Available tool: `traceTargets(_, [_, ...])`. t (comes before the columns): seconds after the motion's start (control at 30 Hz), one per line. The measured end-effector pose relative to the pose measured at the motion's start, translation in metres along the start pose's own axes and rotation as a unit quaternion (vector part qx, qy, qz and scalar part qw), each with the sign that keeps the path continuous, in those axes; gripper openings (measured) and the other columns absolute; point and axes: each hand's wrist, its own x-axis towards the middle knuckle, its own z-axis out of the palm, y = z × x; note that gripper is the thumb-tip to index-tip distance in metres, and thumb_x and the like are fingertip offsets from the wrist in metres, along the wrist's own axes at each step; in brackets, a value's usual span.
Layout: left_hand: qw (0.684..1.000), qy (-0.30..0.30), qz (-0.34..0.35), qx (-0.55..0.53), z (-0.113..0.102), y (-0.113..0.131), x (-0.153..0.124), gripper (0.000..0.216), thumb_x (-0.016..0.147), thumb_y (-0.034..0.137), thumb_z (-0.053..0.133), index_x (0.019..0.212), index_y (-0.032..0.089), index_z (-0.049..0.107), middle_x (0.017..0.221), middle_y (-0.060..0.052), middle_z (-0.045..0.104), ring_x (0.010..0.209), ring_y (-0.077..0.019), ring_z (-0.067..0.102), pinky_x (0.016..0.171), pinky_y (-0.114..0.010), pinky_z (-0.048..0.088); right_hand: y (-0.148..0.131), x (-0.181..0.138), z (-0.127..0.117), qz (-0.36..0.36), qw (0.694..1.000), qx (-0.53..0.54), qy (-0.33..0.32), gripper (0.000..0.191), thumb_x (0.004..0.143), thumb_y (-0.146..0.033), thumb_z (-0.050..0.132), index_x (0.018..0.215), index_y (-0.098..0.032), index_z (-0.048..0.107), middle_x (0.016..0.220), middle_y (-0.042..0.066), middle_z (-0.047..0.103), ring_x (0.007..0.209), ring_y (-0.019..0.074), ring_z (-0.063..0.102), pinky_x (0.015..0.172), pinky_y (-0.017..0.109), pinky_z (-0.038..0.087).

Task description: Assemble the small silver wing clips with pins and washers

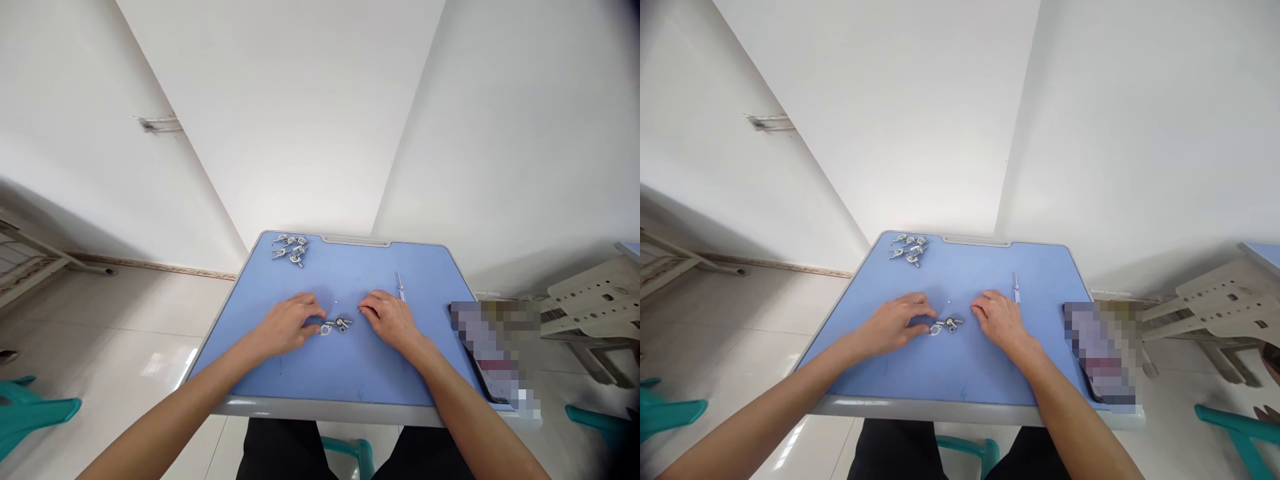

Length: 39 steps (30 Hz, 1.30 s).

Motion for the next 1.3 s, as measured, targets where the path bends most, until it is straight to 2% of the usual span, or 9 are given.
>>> traceTargets(0.1, [0.997, 0.039, -0.062, 0.021, 0.015, 0.011, -0.007, 0.020, 0.087, 0.029, 0.063, 0.106, 0.028, 0.069, 0.102, -0.002, 0.065, 0.101, -0.0222, 0.058, 0.075, -0.030, 0.047, -0.002, -0.001, -0.001, -0.005, 1.000, 0.002, 0.004, 0.020, 0.096, -0.022, 0.052, 0.096, -0.026, 0.072, 0.097, 0.002, 0.068, 0.096, 0.0163, 0.060, 0.073, 0.026, 0.043])
traceTargets(0.2, [0.991, 0.074, -0.104, 0.030, 0.026, 0.019, -0.011, 0.017, 0.089, 0.027, 0.061, 0.102, 0.029, 0.072, 0.097, -0.002, 0.066, 0.098, -0.0221, 0.058, 0.071, -0.030, 0.046, -0.002, -0.001, -0.003, -0.002, 1.000, 0.005, 0.014, 0.021, 0.096, -0.022, 0.051, 0.097, -0.026, 0.072, 0.097, 0.002, 0.067, 0.096, 0.0166, 0.060, 0.072, 0.027, 0.042])
traceTargets(0.5, [0.990, -0.001, -0.125, 0.067, 0.005, 0.029, -0.013, 0.009, 0.079, 0.015, 0.058, 0.085, 0.020, 0.064, 0.093, -0.004, 0.067, 0.095, -0.0231, 0.061, 0.069, -0.030, 0.047, 0.000, -0.002, -0.006, 0.002, 0.999, 0.027, 0.024, 0.021, 0.095, -0.021, 0.052, 0.094, -0.025, 0.073, 0.094, 0.002, 0.068, 0.094, 0.0166, 0.060, 0.072, 0.026, 0.040])
traceTargets(0.63, [0.988, -0.025, -0.132, 0.083, 0.005, 0.036, -0.016, 0.008, 0.076, 0.015, 0.061, 0.083, 0.019, 0.061, 0.093, -0.005, 0.067, 0.095, -0.0250, 0.061, 0.071, -0.032, 0.047, 0.002, -0.002, -0.007, 0.000, 0.998, 0.053, 0.040, 0.022, 0.094, -0.019, 0.052, 0.092, -0.025, 0.073, 0.093, 0.002, 0.068, 0.093, 0.0166, 0.060, 0.071, 0.026, 0.039])
traceTargets(0.93, [0.986, 0.020, -0.141, 0.085, 0.019, 0.046, -0.036, 0.011, 0.081, 0.011, 0.054, 0.083, 0.020, 0.059, 0.086, -0.003, 0.067, 0.092, -0.0218, 0.062, 0.072, -0.030, 0.045, -0.010, -0.007, -0.008, -0.033, 0.983, 0.167, 0.062, 0.020, 0.090, -0.021, 0.055, 0.089, -0.024, 0.074, 0.091, 0.000, 0.069, 0.079, 0.0135, 0.060, 0.070, 0.026, 0.041])
traceTargets(1.07, [0.990, 0.064, -0.109, 0.058, 0.024, 0.044, -0.048, 0.010, 0.086, 0.019, 0.053, 0.093, 0.020, 0.060, 0.098, -0.006, 0.067, 0.099, -0.0231, 0.060, 0.080, -0.034, 0.048, 0.011, -0.029, -0.019, 0.000, 0.974, 0.211, 0.082, 0.020, 0.087, -0.021, 0.055, 0.090, -0.023, 0.074, 0.089, 0.001, 0.070, 0.077, 0.0139, 0.060, 0.072, 0.028, 0.045])
traceTargets(1.1, [0.990, 0.108, -0.078, 0.053, 0.026, 0.043, -0.050, 0.011, 0.087, 0.021, 0.052, 0.093, 0.020, 0.061, 0.098, -0.006, 0.067, 0.099, -0.0232, 0.060, 0.082, -0.035, 0.048, 0.020, -0.039, -0.024, 0.020, 0.970, 0.222, 0.095, 0.022, 0.089, -0.023, 0.052, 0.093, -0.022, 0.074, 0.090, 0.002, 0.070, 0.076, 0.0137, 0.060, 0.071, 0.027, 0.047])
traceTargets(1.2, [0.980, 0.200, -0.002, 0.014, 0.036, 0.038, -0.055, 0.021, 0.093, 0.036, 0.046, 0.092, 0.024, 0.062, 0.095, -0.004, 0.066, 0.091, -0.0225, 0.061, 0.072, -0.032, 0.050, 0.044, -0.075, -0.041, 0.092, 0.954, 0.240, 0.156, 0.037, 0.097, -0.032, 0.037, 0.109, -0.019, 0.069, 0.096, 0.006, 0.071, 0.071, 0.0134, 0.061, 0.068, 0.028, 0.051])
traceTargets(1.3, [0.977, 0.212, 0.029, -0.020, 0.044, 0.032, -0.054, 0.027, 0.095, 0.045, 0.045, 0.091, 0.026, 0.064, 0.093, -0.003, 0.067, 0.087, -0.0212, 0.061, 0.066, -0.029, 0.051, 0.054, -0.112, -0.057, 0.137, 0.931, 0.251, 0.228, 0.041, 0.099, -0.038, 0.034, 0.115, -0.018, 0.066, 0.102, 0.008, 0.069, 0.074, 0.0145, 0.062, 0.070, 0.029, 0.053])
